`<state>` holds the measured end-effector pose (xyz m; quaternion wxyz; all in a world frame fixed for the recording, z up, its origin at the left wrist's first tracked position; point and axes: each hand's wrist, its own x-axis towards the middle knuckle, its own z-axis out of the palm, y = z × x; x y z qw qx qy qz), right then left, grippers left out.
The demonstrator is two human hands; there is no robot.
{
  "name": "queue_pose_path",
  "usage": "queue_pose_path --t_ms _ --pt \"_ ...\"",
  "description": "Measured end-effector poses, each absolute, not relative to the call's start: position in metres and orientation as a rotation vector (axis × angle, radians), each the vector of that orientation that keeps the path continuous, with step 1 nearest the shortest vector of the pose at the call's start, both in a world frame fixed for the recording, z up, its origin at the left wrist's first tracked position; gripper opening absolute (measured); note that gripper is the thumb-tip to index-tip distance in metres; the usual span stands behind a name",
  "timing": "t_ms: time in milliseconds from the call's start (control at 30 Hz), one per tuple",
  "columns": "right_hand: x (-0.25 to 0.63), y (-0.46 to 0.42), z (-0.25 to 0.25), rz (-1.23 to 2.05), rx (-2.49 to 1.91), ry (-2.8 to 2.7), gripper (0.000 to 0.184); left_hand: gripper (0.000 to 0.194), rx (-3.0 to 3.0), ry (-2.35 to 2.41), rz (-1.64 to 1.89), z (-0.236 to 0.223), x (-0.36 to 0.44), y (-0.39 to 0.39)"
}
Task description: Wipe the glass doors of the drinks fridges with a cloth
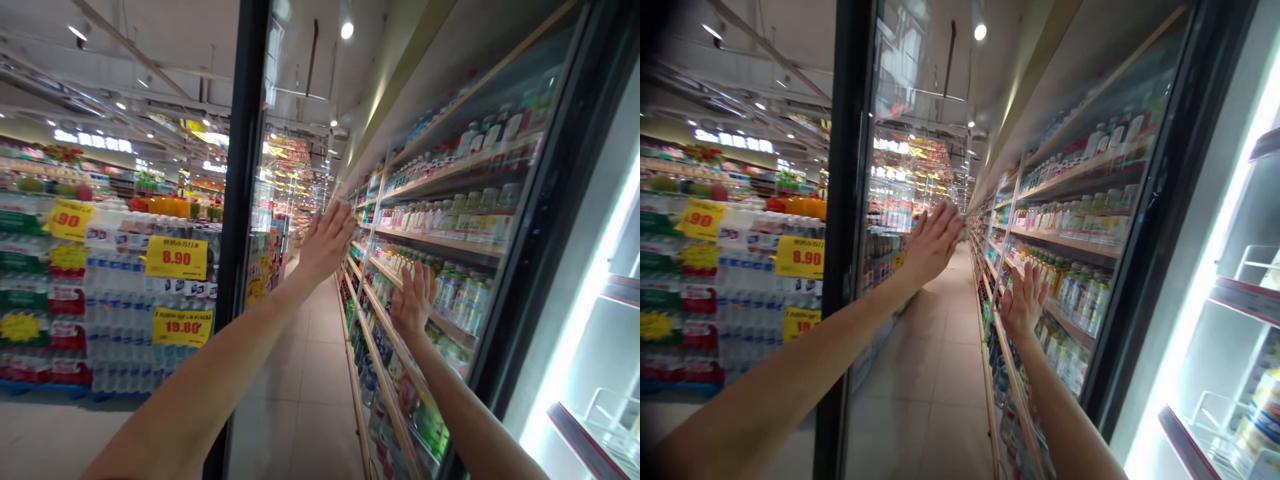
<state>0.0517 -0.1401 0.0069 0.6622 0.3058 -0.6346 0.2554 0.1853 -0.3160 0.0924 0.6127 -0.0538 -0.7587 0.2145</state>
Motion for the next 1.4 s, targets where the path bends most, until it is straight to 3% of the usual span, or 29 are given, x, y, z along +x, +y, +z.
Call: queue_pose_path --t_ms 200,400,600,767,833,1000,1200,1333,1400 --pt "0.055 -0.141 0.007 0.589 0.687 -1.437 0.052 0.044 -0.664 -1.770 0.862 0.080 0.174 -0.307" --pt "0.056 -0.141 0.008 0.590 0.689 -1.406 0.055 0.042 -0.114 -1.743 0.462 0.097 0.175 -0.302" --pt "0.055 -0.140 0.007 0.601 0.686 -1.427 0.055 0.038 -0.741 -1.898 0.889 0.090 0.171 -0.296" --pt "0.057 -0.140 0.007 0.599 0.676 -1.437 0.055 0.043 -0.066 -1.706 0.356 0.138 0.181 -0.316" --pt "0.057 -0.141 0.007 0.596 0.675 -1.436 0.055 0.043 -0.118 -1.705 0.368 0.127 0.179 -0.313" --pt "0.054 -0.141 0.006 0.592 0.678 -1.452 0.055 0.038 -0.754 -1.818 0.843 0.088 0.165 -0.297" --pt "0.054 -0.141 0.006 0.600 0.684 -1.446 0.056 0.044 -0.032 -1.707 0.395 0.109 0.185 -0.324" --pt "0.056 -0.141 0.007 0.598 0.678 -1.435 0.056 0.046 -0.457 -1.789 0.715 0.069 0.203 -0.344" --pt "0.056 -0.141 0.007 0.597 0.672 -1.436 0.056 0.047 -0.316 -1.729 0.619 0.057 0.213 -0.359"
